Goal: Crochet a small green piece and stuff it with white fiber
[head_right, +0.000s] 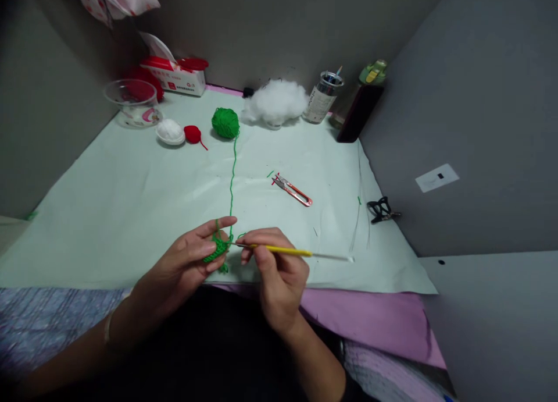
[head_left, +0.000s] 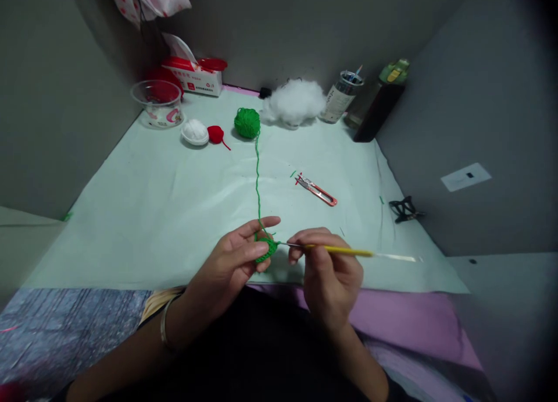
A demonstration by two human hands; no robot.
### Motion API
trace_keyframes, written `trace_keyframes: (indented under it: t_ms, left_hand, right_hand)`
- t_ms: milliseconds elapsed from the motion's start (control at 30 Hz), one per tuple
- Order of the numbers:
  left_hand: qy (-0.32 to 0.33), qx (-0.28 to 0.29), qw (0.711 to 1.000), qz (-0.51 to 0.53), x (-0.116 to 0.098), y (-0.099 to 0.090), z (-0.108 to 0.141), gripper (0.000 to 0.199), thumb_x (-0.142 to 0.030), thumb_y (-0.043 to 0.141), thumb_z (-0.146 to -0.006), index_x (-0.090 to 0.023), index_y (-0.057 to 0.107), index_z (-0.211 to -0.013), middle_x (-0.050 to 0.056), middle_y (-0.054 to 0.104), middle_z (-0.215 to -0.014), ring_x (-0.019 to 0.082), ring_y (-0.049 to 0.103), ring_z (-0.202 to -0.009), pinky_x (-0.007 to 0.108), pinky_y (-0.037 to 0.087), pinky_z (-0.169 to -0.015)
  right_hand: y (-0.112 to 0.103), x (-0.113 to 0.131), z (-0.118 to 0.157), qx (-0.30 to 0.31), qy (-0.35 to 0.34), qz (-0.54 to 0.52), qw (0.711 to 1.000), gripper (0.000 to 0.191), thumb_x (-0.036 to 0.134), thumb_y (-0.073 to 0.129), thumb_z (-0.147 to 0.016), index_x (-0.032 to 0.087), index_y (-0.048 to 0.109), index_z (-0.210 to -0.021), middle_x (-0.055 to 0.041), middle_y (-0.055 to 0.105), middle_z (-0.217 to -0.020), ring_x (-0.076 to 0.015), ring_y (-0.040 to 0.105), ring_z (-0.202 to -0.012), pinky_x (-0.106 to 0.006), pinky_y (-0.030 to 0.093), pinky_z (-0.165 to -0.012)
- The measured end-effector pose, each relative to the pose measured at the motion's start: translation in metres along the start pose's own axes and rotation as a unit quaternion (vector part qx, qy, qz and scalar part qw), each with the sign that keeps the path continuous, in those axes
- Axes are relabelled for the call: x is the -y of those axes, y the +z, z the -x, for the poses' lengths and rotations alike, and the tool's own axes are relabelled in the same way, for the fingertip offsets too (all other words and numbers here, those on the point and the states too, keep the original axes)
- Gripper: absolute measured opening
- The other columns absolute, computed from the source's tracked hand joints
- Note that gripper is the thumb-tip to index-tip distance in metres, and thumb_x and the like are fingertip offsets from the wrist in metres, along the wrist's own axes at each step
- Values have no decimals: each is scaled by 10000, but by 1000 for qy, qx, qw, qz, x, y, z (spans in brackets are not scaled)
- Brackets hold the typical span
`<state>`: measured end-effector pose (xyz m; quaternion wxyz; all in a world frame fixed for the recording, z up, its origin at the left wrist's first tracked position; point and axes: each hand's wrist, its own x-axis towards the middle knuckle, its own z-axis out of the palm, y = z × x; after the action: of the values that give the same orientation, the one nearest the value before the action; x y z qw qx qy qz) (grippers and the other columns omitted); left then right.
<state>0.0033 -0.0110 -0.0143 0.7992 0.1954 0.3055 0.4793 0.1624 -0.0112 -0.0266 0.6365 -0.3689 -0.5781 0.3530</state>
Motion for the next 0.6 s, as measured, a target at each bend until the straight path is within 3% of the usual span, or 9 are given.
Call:
trace_keyframes:
  t_ms: [67,133,300,400,467,600]
  left_hand:
    - [25,-2,1000,-19,-1,1,1,407,-246,836,-800,-168,776,-1195,0,585,-807,76,492,-675,192,407,-628]
    - [43,-11,998,-43,-1,1,1,395,-258,837,-799,-178,780,-1182,7,600,-828,82,499,-684,200,416,-637]
    - [98,-54,984,-135,2,-7,0,371,-241,853,-800,-214,774,-1162,-22,579,-780,81,492,-672,197,423,-629]
    - [142,-67,969,-189,2,-10,1,327,-207,826,-820,-219,767,-1142,-27,588,-775,87,532,-693,206,447,-662]
    - [192,-77,944,-258,2,-10,3,284,-142,790,-829,-230,773,-1098,-23,625,-807,93,574,-729,217,468,-709]
    - [331,-74,841,-423,0,-9,8,310,-21,734,-807,-250,798,-1005,-25,680,-842,104,626,-794,236,478,-798]
  right_hand:
    - [2,0,-3,4,63,-81,995,178,274,590,-1040,238,759,-999,-35,741,-889,-135,662,-653,-286,574,-581]
    - [3,-2,-3,8,82,-96,992,160,282,612,-1034,243,767,-1024,-30,750,-910,-134,680,-699,-284,584,-634]
    - [2,-1,3,14,38,-35,999,210,163,583,-1034,248,774,-1050,-23,753,-938,-132,675,-763,-290,568,-691]
    - [-2,3,5,40,-26,37,998,272,83,577,-1007,244,768,-1114,-38,765,-976,-159,692,-849,-316,575,-729]
    - [-6,7,7,69,-78,87,991,315,42,584,-980,228,753,-1169,-54,771,-1006,-177,706,-906,-336,583,-767]
    - [-11,10,9,106,-142,137,975,335,15,611,-942,187,729,-1205,-81,758,-1011,-193,722,-935,-338,592,-763]
